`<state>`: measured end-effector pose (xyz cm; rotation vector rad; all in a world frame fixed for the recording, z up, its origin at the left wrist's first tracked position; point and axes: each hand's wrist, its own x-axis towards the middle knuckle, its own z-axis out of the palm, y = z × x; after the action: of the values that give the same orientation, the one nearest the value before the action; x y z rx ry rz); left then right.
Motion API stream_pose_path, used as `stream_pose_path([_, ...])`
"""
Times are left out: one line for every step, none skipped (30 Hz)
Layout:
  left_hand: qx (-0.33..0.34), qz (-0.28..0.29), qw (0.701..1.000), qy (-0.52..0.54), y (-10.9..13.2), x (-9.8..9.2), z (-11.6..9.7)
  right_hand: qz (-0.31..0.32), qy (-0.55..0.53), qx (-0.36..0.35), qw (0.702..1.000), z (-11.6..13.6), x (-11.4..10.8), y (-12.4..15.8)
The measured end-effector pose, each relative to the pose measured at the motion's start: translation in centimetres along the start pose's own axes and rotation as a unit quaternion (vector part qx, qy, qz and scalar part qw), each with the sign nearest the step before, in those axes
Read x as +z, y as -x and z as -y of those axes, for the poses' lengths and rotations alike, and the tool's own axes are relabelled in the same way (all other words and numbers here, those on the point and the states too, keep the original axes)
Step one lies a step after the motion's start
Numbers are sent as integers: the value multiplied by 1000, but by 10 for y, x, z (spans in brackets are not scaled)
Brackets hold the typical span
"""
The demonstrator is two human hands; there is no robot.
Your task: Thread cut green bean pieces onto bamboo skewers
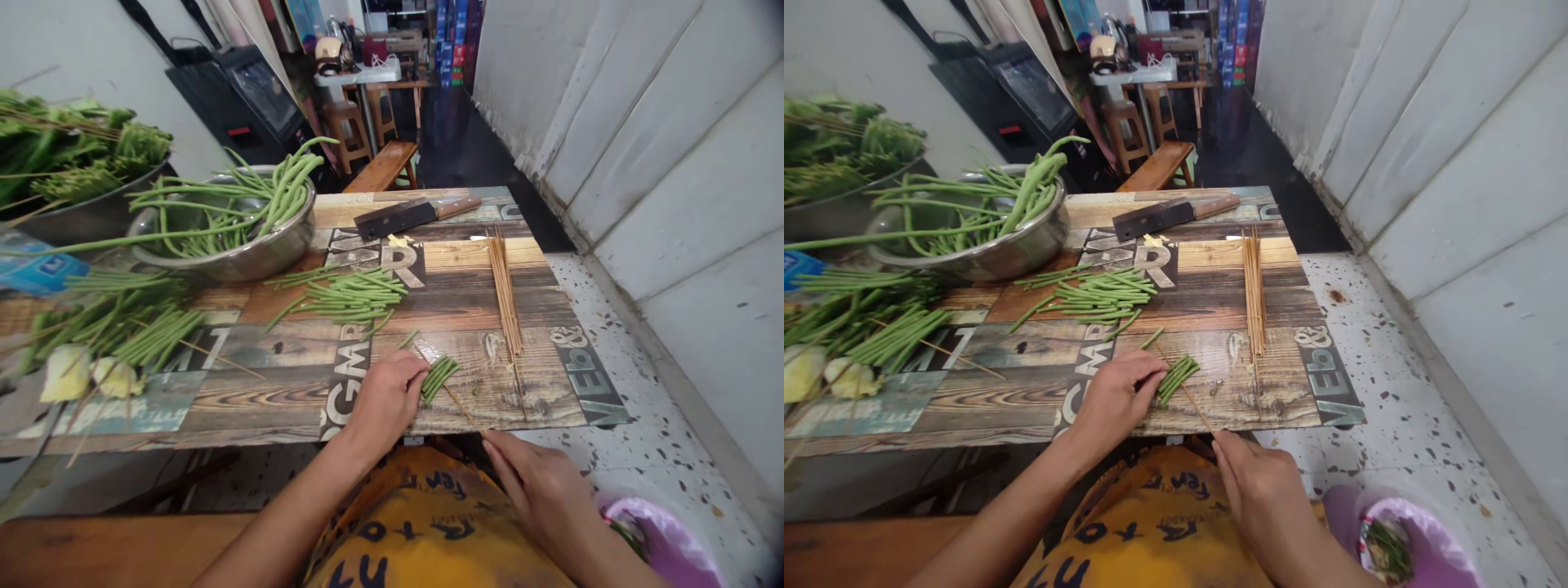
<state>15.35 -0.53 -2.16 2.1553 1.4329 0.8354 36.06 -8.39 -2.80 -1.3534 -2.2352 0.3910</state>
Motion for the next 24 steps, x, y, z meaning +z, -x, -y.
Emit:
stream_pose_path([1,1,1000,1,1,0,0,-5,5,3,1000,1,0,-1])
stream_pose_path([1,-2,1000,-1,2,0,1,-6,7,7,1000,2,0,-1])
stream_pose_path([-1,-13,1000,-6,3,-2,2,-4,6,11,1000,2,1,0])
stream_pose_path([-6,-32,999,-15,3,-3,4,-3,4,14,1000,2,1,1])
stream_pose_path([-12,-55,998,-27,4,-6,7,-3,2,16,1000,1,2,2])
stream_pose_path([-20,-81,996,-42,5,-8,10,-4,1,17,1000,-1,3,3])
stream_pose_path([-29,-103,993,-58,5,-11,13,-4,0,17,1000,-2,3,5])
stream_pose_path([-38,-117,990,-71,5,-14,16,-4,0,18,1000,-3,4,7])
stream_pose_path([-46,-123,988,-81,4,-16,19,-4,-1,18,1000,-4,4,8])
stream_pose_path([-50,-123,987,-88,3,-17,21,-4,-3,19,1000,-5,5,10])
stream_pose_path([-52,-120,987,-91,1,-18,22,-3,-5,20,1000,-6,5,11])
stream_pose_path([-53,-115,988,-92,-1,-17,24,-7,-7,19,1000,-7,5,12])
stream_pose_path([-52,-110,988,-92,-3,-16,24,-13,-8,17,1000,-7,4,13])
stream_pose_path([-51,-104,989,-93,-5,-15,25,-21,-9,14,1000,-7,4,13])
stream_pose_path([-51,-97,989,-96,-7,-13,25,-28,-9,11,999,-7,3,13])
stream_pose_path([-51,-90,990,-99,-8,-12,25,-35,-11,6,999,-7,3,13])
stream_pose_path([-52,-85,990,-101,-9,-11,26,-38,-14,1,999,-7,2,13])
stream_pose_path([-53,-83,990,-104,-10,-10,26,-37,-18,-2,999,-6,2,13])
stream_pose_path([-54,-83,990,-104,-11,-10,27,-32,-23,-3,999,-6,1,12])
stream_pose_path([-56,-85,989,-102,-11,-10,27,-27,-28,-1,999,-5,1,11])
stream_pose_path([-58,-86,990,-100,-11,-11,28,-23,-33,1,999,-5,1,9])
stream_pose_path([-59,-84,990,-95,-12,-12,28,-21,-38,4,999,-4,1,8])
stream_pose_path([-62,-82,991,-90,-12,-13,29,-21,-40,4,999,-4,1,7])
stream_pose_path([-66,-80,991,-84,-12,-14,29,-24,-41,3,999,-4,1,6])
